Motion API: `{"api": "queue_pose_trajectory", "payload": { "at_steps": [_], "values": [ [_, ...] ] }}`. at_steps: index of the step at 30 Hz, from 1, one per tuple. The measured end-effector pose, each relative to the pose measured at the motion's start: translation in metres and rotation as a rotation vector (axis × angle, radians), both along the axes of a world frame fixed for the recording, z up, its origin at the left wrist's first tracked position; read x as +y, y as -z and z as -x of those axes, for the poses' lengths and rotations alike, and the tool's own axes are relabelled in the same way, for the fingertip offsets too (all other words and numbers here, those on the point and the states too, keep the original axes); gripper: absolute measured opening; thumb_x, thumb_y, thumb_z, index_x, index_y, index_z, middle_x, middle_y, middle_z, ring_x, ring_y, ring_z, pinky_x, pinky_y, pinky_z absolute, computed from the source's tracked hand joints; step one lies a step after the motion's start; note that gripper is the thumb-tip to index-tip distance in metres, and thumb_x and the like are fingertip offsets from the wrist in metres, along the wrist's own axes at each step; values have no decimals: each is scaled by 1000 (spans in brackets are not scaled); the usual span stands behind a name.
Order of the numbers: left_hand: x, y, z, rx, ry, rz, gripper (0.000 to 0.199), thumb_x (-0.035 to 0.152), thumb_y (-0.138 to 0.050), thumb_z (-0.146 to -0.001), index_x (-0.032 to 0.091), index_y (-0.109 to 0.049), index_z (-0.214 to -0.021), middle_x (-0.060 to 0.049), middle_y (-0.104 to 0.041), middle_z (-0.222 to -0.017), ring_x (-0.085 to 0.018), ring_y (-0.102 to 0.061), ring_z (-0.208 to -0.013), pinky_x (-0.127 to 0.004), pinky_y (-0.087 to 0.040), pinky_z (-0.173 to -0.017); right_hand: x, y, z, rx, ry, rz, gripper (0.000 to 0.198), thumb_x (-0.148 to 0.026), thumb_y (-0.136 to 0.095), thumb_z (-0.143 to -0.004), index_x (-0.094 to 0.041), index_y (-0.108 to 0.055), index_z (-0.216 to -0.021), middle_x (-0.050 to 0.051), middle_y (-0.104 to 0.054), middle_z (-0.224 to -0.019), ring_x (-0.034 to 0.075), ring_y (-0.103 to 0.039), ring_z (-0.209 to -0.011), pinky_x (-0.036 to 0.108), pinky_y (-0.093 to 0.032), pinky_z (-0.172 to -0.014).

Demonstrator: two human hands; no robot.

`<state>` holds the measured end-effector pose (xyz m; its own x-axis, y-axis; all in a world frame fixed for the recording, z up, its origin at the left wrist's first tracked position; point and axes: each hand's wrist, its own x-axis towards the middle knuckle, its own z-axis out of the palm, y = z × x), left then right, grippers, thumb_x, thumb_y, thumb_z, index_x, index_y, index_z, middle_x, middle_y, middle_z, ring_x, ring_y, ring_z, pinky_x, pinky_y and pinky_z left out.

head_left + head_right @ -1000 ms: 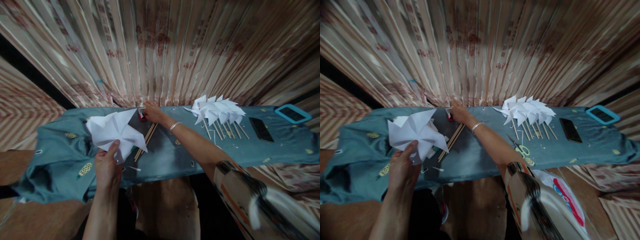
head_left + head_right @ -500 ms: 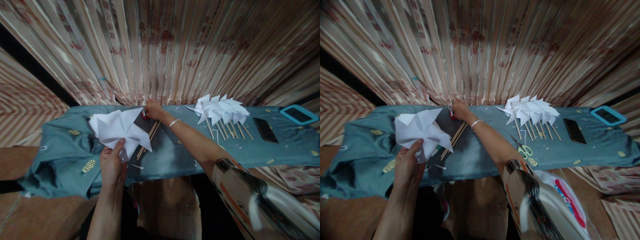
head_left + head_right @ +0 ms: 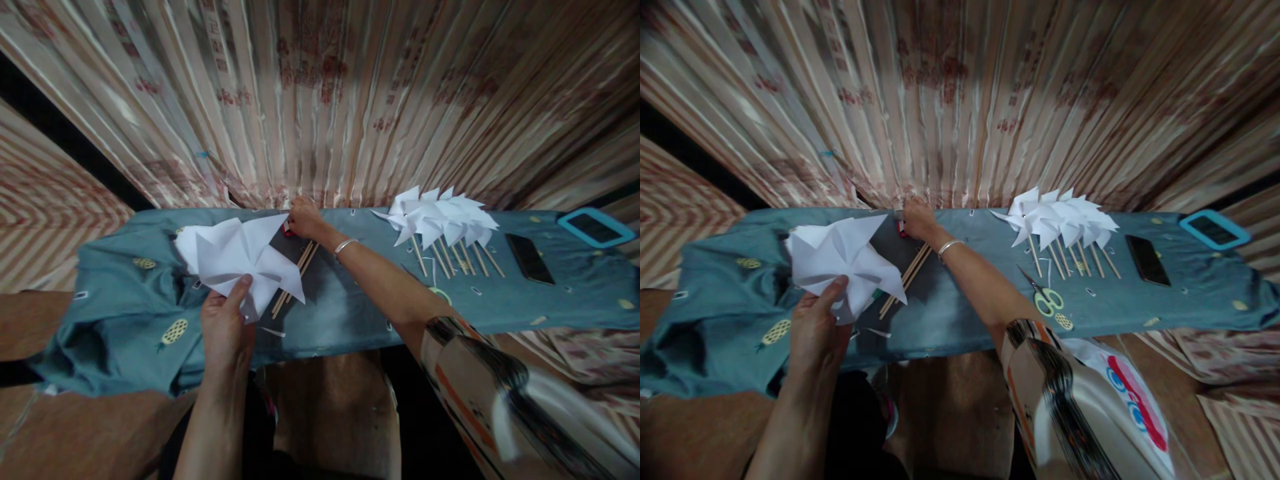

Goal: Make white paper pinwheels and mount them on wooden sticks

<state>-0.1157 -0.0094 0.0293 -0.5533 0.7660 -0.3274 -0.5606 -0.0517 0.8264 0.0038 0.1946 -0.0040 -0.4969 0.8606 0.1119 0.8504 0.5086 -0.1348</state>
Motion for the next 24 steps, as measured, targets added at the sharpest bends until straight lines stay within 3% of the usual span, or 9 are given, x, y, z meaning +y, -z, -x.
{"api": "queue_pose_trajectory", "payload": {
  "at_steps": [7,14,24],
  "values": [
    [-1,-2,-1,14,31,15,22,14,-75,-55,18,-60,-71,0,-68,-72,-19,-70,-72,-30,-59,-70,0,5,3,7,33,-23,26,-11,-55,-79,-4,-70,-99,19,-62,-120,29,-49,-125,39,-38,-108],
    [-1,0,0,21,53,9,23,16,-76,-54,19,-60,-70,0,-70,-74,-18,-69,-71,-29,-59,-66,-6,0,3,-38,14,-49,29,-12,-57,-78,-5,-69,-103,19,-63,-123,32,-47,-126,45,-42,-103],
    [-1,0,-1,10,47,6,24,16,-76,-52,19,-61,-71,0,-69,-71,-18,-68,-65,-30,-58,-63,-1,-5,12,-121,-7,0,31,-7,-52,-80,-4,-70,-105,23,-67,-118,35,-57,-117,48,-44,-98]
  ]
}}
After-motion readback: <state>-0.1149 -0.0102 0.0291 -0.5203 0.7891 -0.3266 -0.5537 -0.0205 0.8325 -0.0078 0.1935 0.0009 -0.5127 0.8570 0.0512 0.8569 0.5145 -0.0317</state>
